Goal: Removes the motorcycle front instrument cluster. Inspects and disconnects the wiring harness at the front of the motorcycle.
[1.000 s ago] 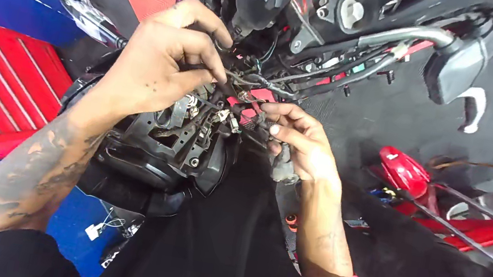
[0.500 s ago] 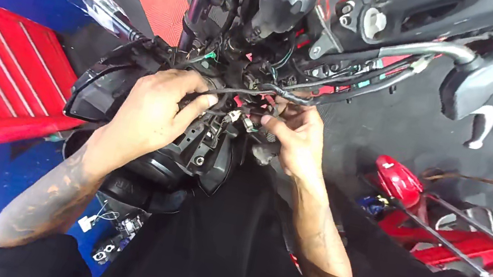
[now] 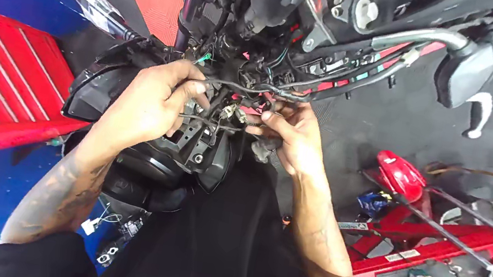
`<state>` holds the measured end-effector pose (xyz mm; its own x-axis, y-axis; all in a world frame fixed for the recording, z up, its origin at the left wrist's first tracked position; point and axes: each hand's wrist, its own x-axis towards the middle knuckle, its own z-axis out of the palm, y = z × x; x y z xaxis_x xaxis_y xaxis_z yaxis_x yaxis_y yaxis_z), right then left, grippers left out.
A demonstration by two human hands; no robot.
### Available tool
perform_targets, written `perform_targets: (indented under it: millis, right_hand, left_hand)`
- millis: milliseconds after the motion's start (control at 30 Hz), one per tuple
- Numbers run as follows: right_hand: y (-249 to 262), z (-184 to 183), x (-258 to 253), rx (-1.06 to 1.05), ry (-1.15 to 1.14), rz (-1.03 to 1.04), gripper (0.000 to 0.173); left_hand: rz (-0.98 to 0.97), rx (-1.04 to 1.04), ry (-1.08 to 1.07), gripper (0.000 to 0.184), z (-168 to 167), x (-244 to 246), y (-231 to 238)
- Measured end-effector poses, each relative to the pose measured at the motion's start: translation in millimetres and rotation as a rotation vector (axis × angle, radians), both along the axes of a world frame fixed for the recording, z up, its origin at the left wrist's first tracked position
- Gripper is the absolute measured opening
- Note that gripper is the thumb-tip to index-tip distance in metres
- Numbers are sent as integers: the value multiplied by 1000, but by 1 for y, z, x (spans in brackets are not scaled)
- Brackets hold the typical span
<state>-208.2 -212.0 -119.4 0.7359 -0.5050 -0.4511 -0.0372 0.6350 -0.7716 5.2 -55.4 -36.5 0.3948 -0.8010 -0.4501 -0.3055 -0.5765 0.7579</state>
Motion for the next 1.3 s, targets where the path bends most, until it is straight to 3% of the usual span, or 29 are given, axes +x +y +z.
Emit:
perform_targets:
  millis: [133,233,433,533,733,1000,1300]
  right_hand:
    - [11,-2,-2,-222,65,116,80]
    - [16,-3,0,-223,75,134,74]
    - [7,-1,-13,-101,18,184,72]
    - [6,-2,-18,-59,-6,165,70]
    - [12,-4,-20,38,-90,135,66]
    - [7,-2,-21,27,-89,138,61]
    - [-6,-10,-25,-303,65,210,74]
  left_hand:
    - [-22,70,39,21,-4,-3,-1]
    - [-46,69,-20,23,-4,-2,-1]
    - [-159,-15,-396,28,-6,-6,6]
    - [-182,-94,-367,26,-7,-5,9]
    - [-423,-228,-424,32,-14,-13,16]
    - [-368,-202,-469,36,-8,-8,15]
    - [-266,-358,-602,27,10,33,3]
